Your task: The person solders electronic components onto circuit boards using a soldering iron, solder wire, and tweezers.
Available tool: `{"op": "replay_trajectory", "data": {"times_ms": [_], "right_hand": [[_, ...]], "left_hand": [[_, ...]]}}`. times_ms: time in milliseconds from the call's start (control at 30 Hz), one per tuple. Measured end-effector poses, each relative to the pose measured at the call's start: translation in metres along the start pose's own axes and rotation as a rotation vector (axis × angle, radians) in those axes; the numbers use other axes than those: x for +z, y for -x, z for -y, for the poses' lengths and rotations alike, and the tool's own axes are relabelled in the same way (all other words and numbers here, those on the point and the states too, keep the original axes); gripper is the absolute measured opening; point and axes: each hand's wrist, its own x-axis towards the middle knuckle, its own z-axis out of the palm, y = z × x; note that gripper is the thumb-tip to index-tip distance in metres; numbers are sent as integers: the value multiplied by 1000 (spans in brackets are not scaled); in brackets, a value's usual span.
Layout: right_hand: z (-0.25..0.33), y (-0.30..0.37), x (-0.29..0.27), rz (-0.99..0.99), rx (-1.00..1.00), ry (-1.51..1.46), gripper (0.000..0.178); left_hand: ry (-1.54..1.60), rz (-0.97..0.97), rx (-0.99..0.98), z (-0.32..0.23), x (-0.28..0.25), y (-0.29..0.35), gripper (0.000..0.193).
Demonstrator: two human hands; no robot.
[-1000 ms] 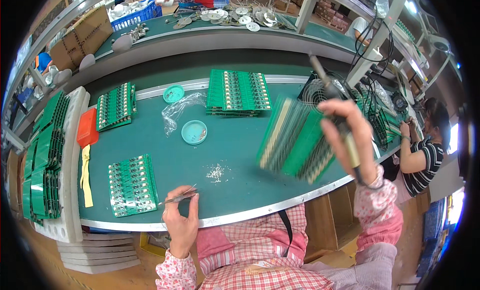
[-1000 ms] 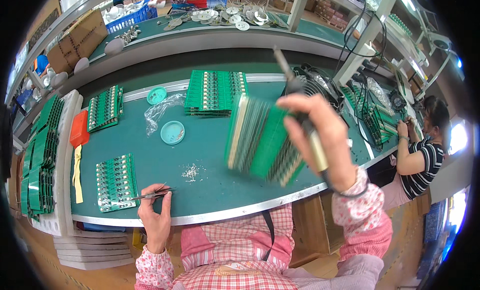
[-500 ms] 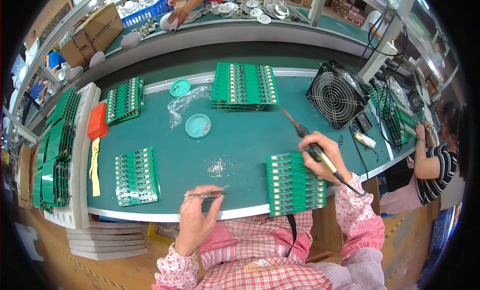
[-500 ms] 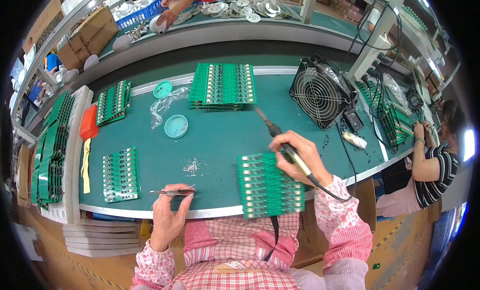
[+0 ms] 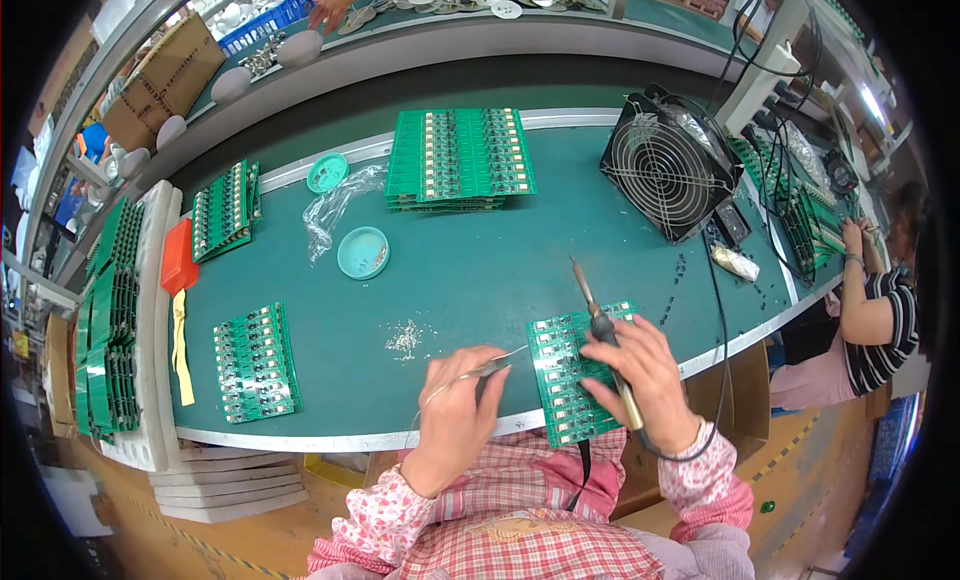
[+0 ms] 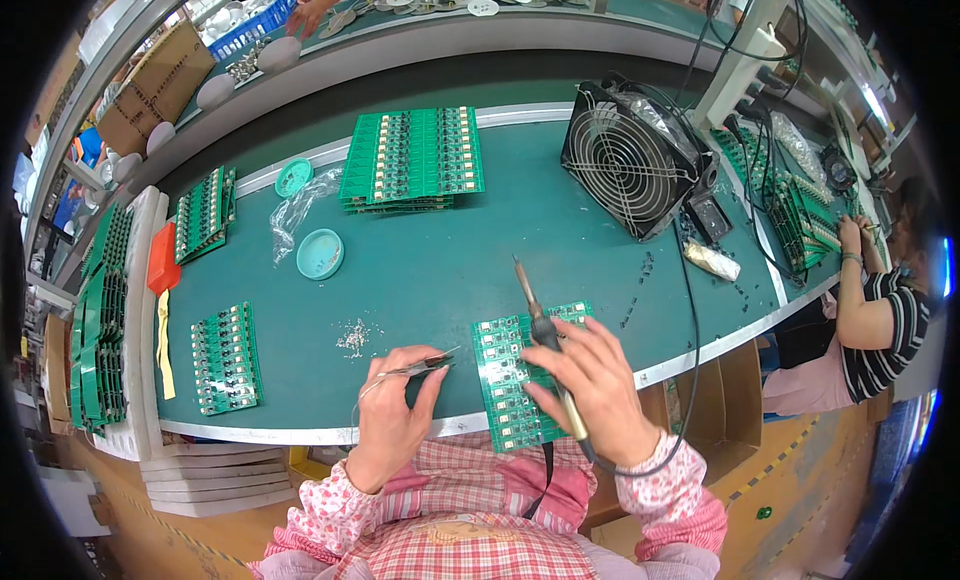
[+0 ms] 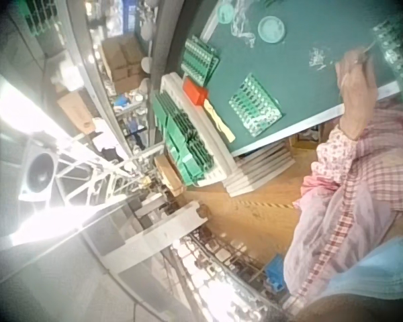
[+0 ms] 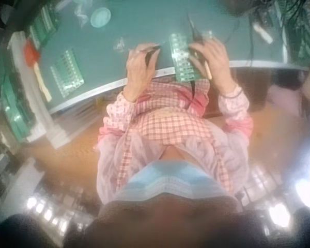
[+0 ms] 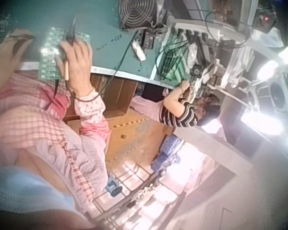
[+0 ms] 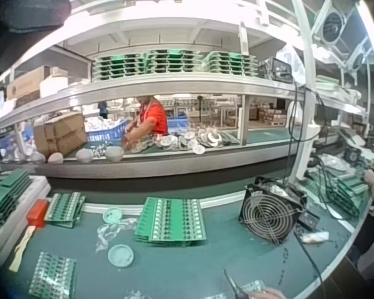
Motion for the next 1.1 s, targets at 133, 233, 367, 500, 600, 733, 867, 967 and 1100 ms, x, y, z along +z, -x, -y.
{"op": "replay_trajectory", "data": {"times_ms": [133, 233, 367, 500, 600, 733, 867, 967, 1100], "right_hand": [[10, 23, 1, 5, 108, 34, 47], [9, 31, 3, 3, 171, -13, 48], [6, 22, 8, -32, 154, -110, 49], [5, 19, 11, -19, 127, -142, 50], [4, 21, 11, -18, 124, -146, 49], [4, 21, 12, -20, 133, -153, 48], [3, 21, 11, -22, 133, -150, 47], [3, 21, 12, -23, 132, -153, 46], [2, 22, 12, -16, 133, -149, 46]], "left_hand": [[-33, 1, -39, 6, 0, 2, 15], [12, -34, -102, 10, -8, 3, 14], [83, -55, -139, 8, -10, 2, 13], [62, -13, -127, 8, -7, 6, 14], [79, -8, -158, 5, -5, 5, 17], [60, -3, -142, 7, -4, 5, 16], [23, -9, -137, 8, -3, 5, 13], [38, -10, -156, 6, -3, 4, 14], [56, -13, -171, 7, -2, 4, 17]]}}
